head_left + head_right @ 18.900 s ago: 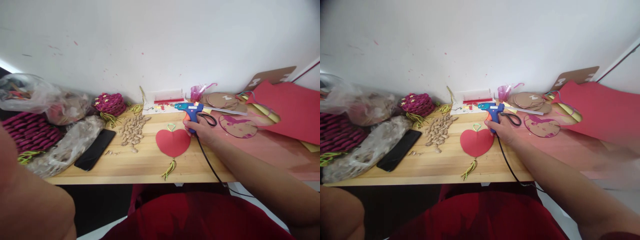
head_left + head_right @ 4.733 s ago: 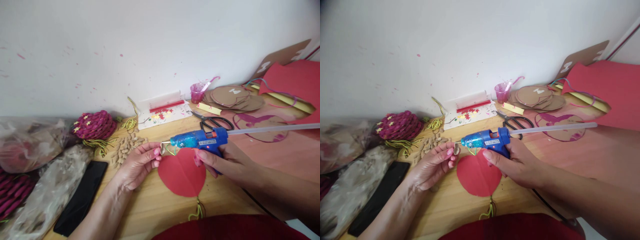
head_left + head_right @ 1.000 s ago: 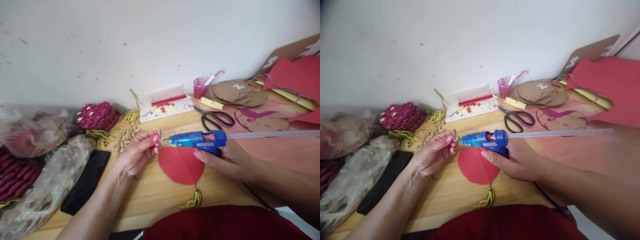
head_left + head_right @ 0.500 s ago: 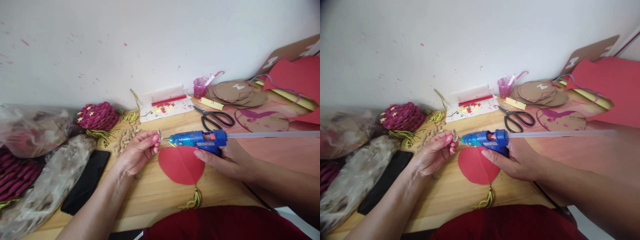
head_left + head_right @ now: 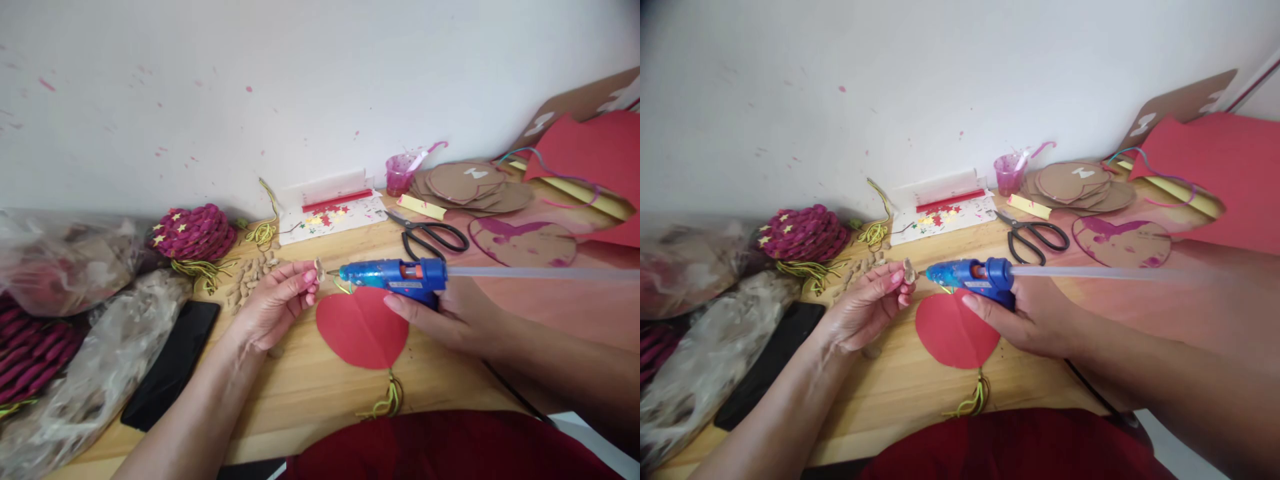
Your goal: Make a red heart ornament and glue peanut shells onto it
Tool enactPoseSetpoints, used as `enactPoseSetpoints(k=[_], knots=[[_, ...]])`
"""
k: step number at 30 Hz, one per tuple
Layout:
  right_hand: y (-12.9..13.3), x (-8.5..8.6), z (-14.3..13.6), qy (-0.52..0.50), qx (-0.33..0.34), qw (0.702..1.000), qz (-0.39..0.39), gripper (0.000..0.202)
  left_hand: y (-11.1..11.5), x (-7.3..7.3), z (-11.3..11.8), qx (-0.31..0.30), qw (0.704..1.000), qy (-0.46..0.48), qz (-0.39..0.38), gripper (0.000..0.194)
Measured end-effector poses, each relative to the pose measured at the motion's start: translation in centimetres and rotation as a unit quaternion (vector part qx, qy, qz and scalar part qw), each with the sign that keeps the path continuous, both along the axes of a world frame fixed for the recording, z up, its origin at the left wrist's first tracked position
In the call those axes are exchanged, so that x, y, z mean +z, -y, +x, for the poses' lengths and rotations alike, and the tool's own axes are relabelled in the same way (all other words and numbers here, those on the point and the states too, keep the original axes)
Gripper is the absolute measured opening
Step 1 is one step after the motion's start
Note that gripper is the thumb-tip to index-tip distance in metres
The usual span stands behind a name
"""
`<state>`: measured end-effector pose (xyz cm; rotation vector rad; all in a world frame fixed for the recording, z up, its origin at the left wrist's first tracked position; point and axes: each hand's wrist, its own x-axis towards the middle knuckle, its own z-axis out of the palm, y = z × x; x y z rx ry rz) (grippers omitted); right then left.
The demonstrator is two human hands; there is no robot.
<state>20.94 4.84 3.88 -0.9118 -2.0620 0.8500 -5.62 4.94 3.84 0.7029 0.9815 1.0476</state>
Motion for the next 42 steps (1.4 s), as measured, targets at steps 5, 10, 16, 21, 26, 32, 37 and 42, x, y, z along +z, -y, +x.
enactPoseSetpoints(k=[5,10,16,21,26,32,37,42], knots=[[-0.9,-0.4,-0.1,-0.026,-0.041,0.986,-0.163,0.034,0.5,0.0,-0.1,0.005,0.978,-0.171,0.124,0.025],[-1.2,-0.3,-0.9,-0.083,-0.081,0.94,-0.321,0.036,2.0,0.1,0.4,-0.028,0.819,-0.456,0.348,0.014],[-1.0,-1.0,-1.3,-0.103,-0.101,0.926,-0.349,0.031,2.7,-0.4,1.2,-0.088,0.676,-0.567,0.462,0.018],[-0.8,-1.3,-1.4,-0.123,-0.126,0.908,-0.381,0.026,2.7,-0.7,1.4,-0.102,0.636,-0.604,0.47,0.017],[-0.7,-0.9,-1.5,-0.119,-0.121,0.899,-0.402,0.028,2.6,-0.8,1.6,-0.115,0.59,-0.631,0.49,0.016],[-0.8,-1.0,-1.4,-0.113,-0.117,0.902,-0.399,0.03,2.2,-1.1,1.4,-0.135,0.569,-0.642,0.497,0.018],[-0.8,-1.2,-1.3,-0.094,-0.117,0.906,-0.395,0.034,1.9,-1.5,1.2,-0.144,0.572,-0.635,0.499,0.019],[-0.8,-1.0,-1.3,-0.086,-0.121,0.905,-0.399,0.036,1.9,-1.2,1.3,-0.153,0.569,-0.641,0.493,0.017]])
